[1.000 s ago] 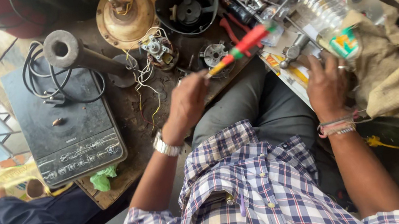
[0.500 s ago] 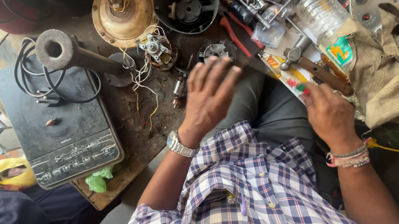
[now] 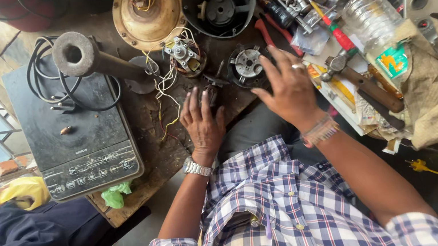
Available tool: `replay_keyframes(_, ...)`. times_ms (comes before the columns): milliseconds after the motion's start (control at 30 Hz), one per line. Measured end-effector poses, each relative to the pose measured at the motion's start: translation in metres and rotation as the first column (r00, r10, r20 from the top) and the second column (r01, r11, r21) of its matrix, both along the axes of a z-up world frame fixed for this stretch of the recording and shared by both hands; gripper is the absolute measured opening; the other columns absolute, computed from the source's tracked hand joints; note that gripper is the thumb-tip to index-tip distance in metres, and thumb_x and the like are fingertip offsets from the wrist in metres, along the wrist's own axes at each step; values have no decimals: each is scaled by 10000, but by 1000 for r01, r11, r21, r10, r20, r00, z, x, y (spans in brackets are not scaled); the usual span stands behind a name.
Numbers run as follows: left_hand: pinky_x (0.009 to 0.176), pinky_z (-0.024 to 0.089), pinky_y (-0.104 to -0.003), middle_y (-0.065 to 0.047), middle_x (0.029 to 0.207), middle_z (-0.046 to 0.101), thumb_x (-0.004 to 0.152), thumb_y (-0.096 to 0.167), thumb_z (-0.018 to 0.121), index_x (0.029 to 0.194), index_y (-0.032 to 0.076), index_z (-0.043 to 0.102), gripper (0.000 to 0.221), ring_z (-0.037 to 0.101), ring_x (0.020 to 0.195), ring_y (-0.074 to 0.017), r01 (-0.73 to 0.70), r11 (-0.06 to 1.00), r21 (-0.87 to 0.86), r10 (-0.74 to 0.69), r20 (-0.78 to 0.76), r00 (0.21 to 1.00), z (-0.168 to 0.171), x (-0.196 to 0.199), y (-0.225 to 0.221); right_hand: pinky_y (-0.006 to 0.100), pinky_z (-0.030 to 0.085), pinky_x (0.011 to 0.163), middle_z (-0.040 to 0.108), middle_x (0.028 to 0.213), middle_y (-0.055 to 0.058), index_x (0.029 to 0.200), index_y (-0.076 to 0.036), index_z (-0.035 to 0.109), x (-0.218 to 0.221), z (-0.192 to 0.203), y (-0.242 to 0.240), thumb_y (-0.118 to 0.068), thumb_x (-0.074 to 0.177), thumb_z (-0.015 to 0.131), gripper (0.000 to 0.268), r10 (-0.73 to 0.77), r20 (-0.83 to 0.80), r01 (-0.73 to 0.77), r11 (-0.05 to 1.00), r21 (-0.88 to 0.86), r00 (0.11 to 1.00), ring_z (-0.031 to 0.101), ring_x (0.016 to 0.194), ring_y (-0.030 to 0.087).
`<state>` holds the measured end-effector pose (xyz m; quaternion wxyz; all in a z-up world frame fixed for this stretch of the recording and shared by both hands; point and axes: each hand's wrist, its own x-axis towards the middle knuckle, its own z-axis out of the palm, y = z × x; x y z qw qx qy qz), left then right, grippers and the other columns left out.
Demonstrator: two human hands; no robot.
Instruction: The person disassembles a small electric motor, removes the rotor, and uses a screwdriver to adjust internal components. They also handle a stack of paper currency and a small wooden block during the process.
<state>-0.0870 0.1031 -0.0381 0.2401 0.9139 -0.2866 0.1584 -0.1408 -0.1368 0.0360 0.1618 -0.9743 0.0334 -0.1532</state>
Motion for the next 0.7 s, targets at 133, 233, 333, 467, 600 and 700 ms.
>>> replay_keyframes(133,1176,309,-527,-186,1588,415,979,275,715,1510,66,426,639,399,1459,-379,33,999,7,-33,38,999,-8,-2,1,488,447,1018,550,1421,205,1364,-22,636,37,-14,7,-349,751,907,746,28,61,-32,998,55,998,528,1295,380)
replay_keyframes(233,1181,309,-525,-175,1590,417,979,279,711,1508,70,426,637,403,1461,-374,29,1000,7,-30,27,999,-9,-3,2,462,483,1059,600,1367,151,1331,-37,645,37,-19,1,-272,799,912,640,7,85,-21,988,155,996,575,1267,347)
replay_keyframes(333,1180,305,-524,-182,1590,412,972,276,721,1509,62,425,649,401,1462,-376,14,1000,-9,-14,-4,1000,-9,-1,1,449,505,1059,631,1344,151,1304,-37,656,31,-21,-7,-179,836,892,543,8,115,-37,968,247,993,599,1237,353)
replay_keyframes(467,1187,301,-520,-197,1570,418,947,250,735,1507,58,419,671,410,1448,-385,3,999,-47,-5,-40,999,-8,2,0,445,513,1038,620,1337,183,1266,-34,658,21,-32,-10,-138,879,866,452,-73,145,13,925,379,987,610,1229,377)
replay_keyframes(600,1165,313,-505,-177,1512,479,928,247,756,1498,50,432,685,457,1387,-364,-52,997,-56,47,-87,995,-8,2,0,414,578,1003,630,1310,145,1278,-59,640,13,-49,-8,-147,972,818,364,-197,162,58,787,614,967,643,1202,307)
replay_keyframes(700,1143,329,-495,-158,1449,538,929,260,763,1491,45,454,677,499,1333,-347,-78,995,-64,71,-108,992,-10,5,-1,368,604,916,634,1230,103,1290,-83,617,3,-61,-10,-169,1057,719,269,-328,52,21,217,976,943,653,1096,217)
